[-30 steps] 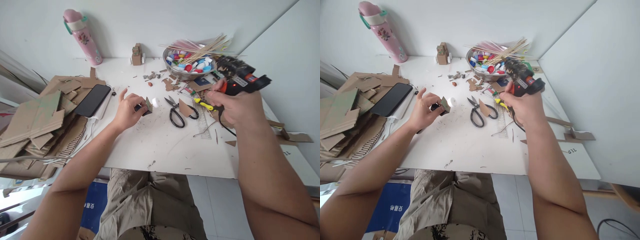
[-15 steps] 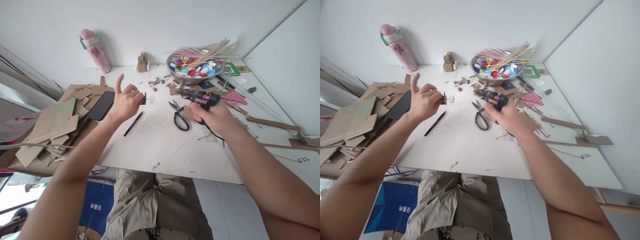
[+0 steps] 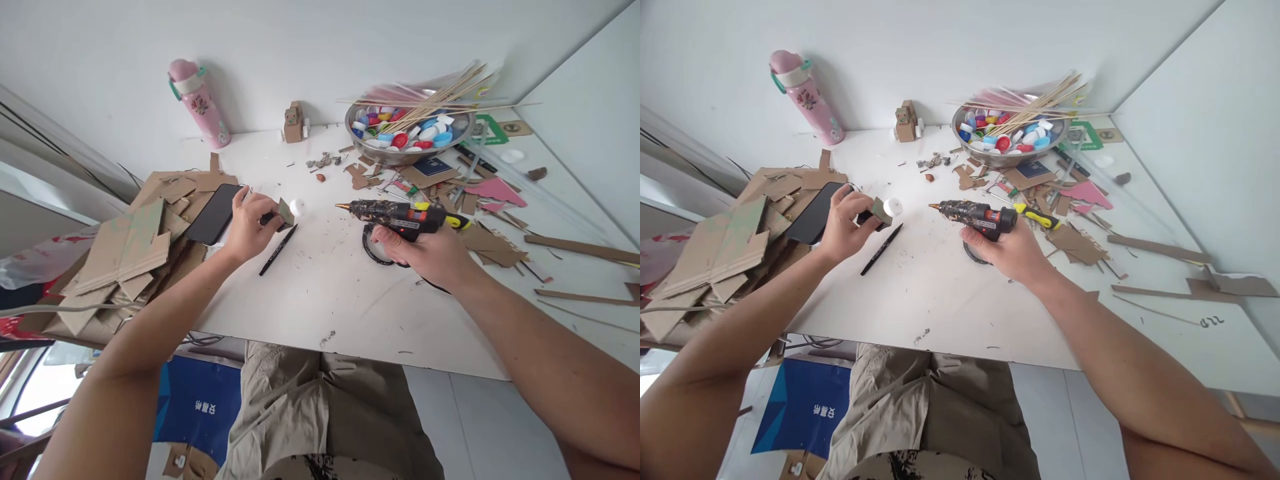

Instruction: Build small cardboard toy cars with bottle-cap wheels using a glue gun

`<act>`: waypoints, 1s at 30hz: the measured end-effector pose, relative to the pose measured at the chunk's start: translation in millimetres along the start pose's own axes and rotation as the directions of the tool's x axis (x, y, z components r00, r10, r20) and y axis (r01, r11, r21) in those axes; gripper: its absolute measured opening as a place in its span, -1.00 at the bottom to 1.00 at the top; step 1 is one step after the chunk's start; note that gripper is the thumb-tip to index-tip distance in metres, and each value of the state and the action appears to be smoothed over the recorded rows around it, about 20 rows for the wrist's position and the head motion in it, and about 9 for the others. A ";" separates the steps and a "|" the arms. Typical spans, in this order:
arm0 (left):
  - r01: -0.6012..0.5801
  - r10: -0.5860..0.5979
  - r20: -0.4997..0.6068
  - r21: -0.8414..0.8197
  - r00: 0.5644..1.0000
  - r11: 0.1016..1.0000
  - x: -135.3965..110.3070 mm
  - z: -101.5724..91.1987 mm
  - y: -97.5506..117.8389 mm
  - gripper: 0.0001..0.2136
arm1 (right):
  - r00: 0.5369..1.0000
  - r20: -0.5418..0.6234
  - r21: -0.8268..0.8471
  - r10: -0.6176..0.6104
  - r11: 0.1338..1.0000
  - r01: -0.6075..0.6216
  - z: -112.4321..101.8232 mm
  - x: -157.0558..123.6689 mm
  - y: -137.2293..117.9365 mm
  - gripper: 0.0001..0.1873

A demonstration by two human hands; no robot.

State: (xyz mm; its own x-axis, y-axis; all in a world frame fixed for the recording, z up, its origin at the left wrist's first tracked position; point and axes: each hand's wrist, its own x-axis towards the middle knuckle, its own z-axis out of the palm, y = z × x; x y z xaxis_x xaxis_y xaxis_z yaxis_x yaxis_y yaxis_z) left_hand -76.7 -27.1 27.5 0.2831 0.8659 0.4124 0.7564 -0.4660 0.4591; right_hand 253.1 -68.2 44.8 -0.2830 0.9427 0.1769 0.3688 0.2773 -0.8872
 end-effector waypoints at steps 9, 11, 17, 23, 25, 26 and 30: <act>0.109 -0.099 -0.258 0.024 0.961 0.994 103.4 -8.7 -14.8 -0.79 | 0.997 0.073 0.040 0.018 0.999 -0.021 2.2 -2.6 6.7 -0.27; 0.094 -0.087 -0.288 0.009 0.954 0.996 126.6 -4.4 7.1 -0.78 | 0.998 0.067 0.048 0.007 0.999 -0.011 1.0 -2.1 7.9 -0.29; -0.003 0.002 -0.107 -0.009 0.994 1.000 95.4 8.4 40.2 -0.85 | 1.000 -0.016 0.066 0.026 0.997 -0.025 -6.0 -1.2 10.2 -0.22; 0.002 -0.003 -0.023 -0.045 1.000 0.999 14.0 7.9 12.9 -0.85 | 0.997 0.066 0.141 0.045 0.989 -0.054 -2.8 -0.4 1.4 -0.17; 0.019 -0.021 -0.028 -0.074 0.999 0.997 2.2 10.5 10.3 -0.85 | 0.992 0.112 0.161 0.050 0.985 -0.068 -0.1 -0.7 -3.9 -0.16; 0.029 -0.031 -0.031 -0.090 0.999 0.996 -1.0 12.6 10.5 -0.84 | 0.990 0.128 0.172 0.055 0.982 -0.077 1.2 -1.1 -6.3 -0.17; 0.037 -0.041 -0.029 -0.138 0.999 0.990 -5.7 20.3 15.2 -0.85 | 0.987 0.145 0.199 0.063 0.976 -0.092 5.1 -3.8 -10.8 -0.18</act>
State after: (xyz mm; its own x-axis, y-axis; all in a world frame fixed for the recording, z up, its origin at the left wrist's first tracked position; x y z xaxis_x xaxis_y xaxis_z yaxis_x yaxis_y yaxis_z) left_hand -54.9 -35.4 16.1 0.2344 0.8788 0.4156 0.6777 -0.4543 0.5783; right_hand 245.7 -75.6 51.5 -0.3849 0.9212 0.0565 0.2094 0.1467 -0.9668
